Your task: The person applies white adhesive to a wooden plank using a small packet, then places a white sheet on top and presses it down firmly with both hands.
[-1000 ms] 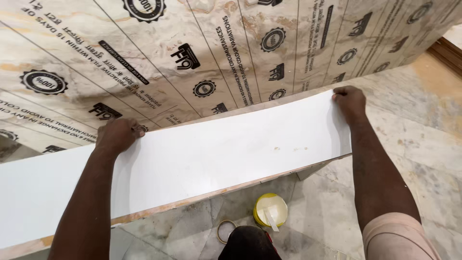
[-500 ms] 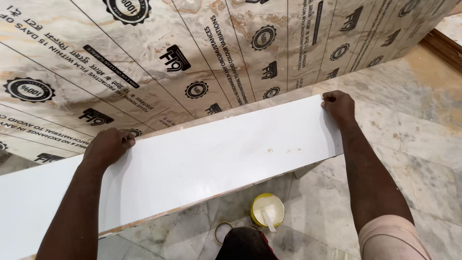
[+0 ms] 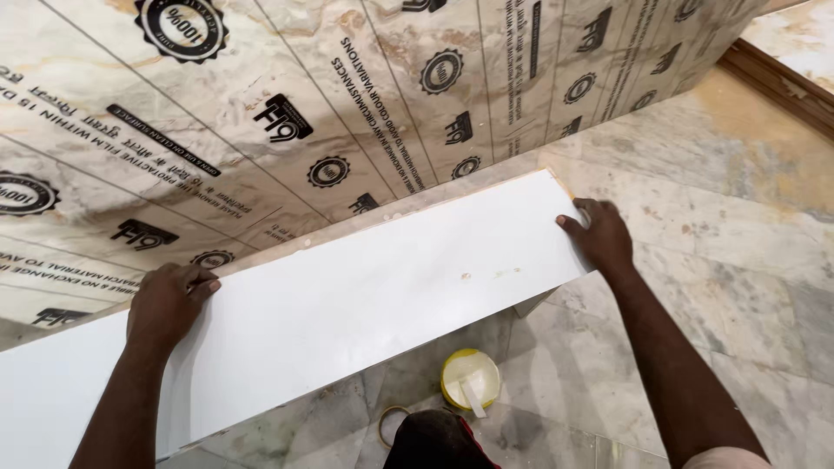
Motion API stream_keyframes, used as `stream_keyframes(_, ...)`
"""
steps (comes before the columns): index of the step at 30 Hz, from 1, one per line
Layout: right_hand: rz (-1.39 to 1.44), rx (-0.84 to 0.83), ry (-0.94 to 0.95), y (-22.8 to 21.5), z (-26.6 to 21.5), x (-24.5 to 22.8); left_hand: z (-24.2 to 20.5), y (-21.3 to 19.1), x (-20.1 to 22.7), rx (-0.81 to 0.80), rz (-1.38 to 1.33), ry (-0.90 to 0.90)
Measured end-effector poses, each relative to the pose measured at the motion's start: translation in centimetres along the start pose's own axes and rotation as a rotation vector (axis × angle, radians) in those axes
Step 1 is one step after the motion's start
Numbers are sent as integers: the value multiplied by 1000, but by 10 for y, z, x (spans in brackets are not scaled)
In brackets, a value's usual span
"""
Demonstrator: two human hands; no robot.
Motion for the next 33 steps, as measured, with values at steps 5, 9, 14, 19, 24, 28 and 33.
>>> stream_keyframes(5, 41, 26, 13, 4, -2, 4, -6, -3, 6, 40, 3, 0)
stream_keyframes(9, 73, 27, 43, 2, 2, 6, -6, 0, 5, 6, 13, -94)
stream_keyframes(14, 90, 22, 90, 0, 4, 3, -6, 1, 6, 9, 63, -91)
stream_keyframes(19, 124, 63, 24, -4, 4, 0, -4, 4, 6, 18, 49, -96)
stream_keyframes(24, 146, 50, 109, -4, 5, 3, -3, 9, 3, 0, 22, -117)
stream_keyframes(28, 167, 63, 95, -3, 5, 6, -2, 12, 2, 12, 32, -100)
stream_keyframes(33, 172, 63, 73, 0, 9, 13, -1, 18, -3, 2, 25, -118)
Point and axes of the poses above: each hand's wrist, its own z-axis towards the middle knuckle, its own y-axis out of the palm, x = y × z, the point moved 7 cm from there along z, towards the middle knuckle, and after that the axes turned 1 degree about -x, right-handed, at the moved point
